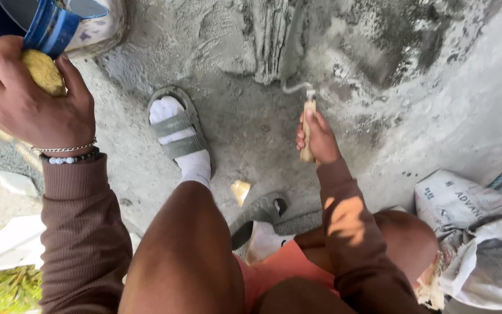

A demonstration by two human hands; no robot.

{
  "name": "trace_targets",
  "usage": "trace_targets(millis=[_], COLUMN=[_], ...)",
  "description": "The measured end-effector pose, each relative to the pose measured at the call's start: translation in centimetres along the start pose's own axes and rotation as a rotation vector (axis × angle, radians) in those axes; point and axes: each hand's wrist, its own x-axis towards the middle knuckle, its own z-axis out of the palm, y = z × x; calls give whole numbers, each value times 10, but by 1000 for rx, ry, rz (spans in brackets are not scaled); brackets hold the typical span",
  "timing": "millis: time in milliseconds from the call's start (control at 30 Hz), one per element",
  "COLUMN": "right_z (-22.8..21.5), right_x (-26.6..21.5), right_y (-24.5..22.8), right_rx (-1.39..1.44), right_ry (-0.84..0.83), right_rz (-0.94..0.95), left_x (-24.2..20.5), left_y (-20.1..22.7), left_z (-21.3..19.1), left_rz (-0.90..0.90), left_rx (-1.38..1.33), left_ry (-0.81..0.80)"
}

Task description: Smoothing wet cement on a floor surface using a hand trowel and a sponge

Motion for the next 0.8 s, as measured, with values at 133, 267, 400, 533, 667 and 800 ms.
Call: trace_targets(millis=[133,267,400,533,667,800], right_z=[0,47,100,143,70,43], right_x=[-52,-105,-13,53,58,56], right_y=[17,63,118,-13,-109,-87], right_rx=[31,421,516,170,-1123,-1581], right_ry=[-189,93,317,216,244,323], right_rz=[57,272,236,-16,-179,-449], left_x=[3,-7,-11,-9,-5,-4], left_y=[-4,-8,-10,-11,-7,-7], left_z=[7,9,10,0,-4,6], left_rz=[20,5,-22,-3,12,16], left_rx=[52,61,19,69,16,55], left_ry=[-1,-8,-4,-34,-43,13])
